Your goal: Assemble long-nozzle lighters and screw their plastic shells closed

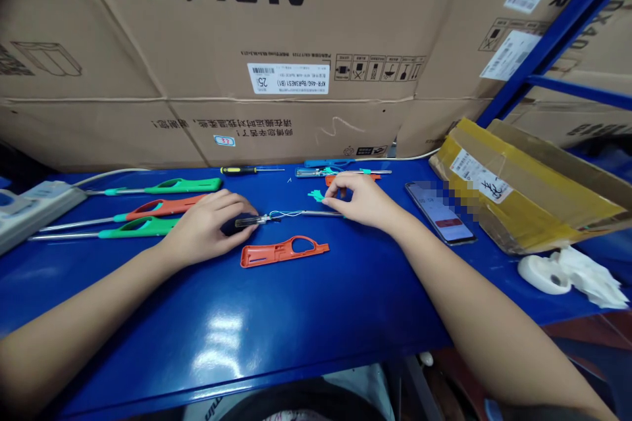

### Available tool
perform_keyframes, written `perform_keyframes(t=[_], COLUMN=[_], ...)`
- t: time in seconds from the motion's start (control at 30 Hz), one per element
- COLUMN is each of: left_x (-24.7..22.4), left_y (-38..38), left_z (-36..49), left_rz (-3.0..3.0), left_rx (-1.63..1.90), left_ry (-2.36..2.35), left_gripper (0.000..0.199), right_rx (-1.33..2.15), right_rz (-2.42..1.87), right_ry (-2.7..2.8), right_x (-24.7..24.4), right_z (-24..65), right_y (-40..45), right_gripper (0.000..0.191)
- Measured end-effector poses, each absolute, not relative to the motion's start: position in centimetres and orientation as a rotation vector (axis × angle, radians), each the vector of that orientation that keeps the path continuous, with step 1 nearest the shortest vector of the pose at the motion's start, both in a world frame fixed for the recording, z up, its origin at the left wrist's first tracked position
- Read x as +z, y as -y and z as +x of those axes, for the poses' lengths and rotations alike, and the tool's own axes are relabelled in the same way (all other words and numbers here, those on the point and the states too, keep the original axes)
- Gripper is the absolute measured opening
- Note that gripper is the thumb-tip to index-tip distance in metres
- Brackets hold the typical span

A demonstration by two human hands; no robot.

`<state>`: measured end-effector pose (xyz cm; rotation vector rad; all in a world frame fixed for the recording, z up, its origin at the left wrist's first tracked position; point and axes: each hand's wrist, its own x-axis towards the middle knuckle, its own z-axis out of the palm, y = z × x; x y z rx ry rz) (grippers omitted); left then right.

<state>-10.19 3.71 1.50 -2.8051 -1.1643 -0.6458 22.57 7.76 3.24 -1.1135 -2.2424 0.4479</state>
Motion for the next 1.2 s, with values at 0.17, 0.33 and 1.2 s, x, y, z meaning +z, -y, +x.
perform_keyframes(t=[0.17, 0.33, 1.2], left_x=[1.8, 0.8, 0.3], left_y=[-2.9, -3.1, -2.9], left_z=[-9.1, -8.6, -8.1], left_rz=[-2.717, -2.744, -2.841], left_rx=[-0.727, -0.685, -0.979], left_ry=[1.171, 1.336, 1.387], left_gripper=[0.021, 0.029, 0.01], right_rx=[0.211, 0.109, 0.146], right_rz=[-0.896, -0.962, -0.944], right_ry=[2.295, 2.487, 2.497], right_x=[3.8, 3.4, 2.1], right_z=[20.8, 20.5, 19.6], right_y=[-5.7, -5.2, -5.5], right_gripper=[0.008, 0.008, 0.014])
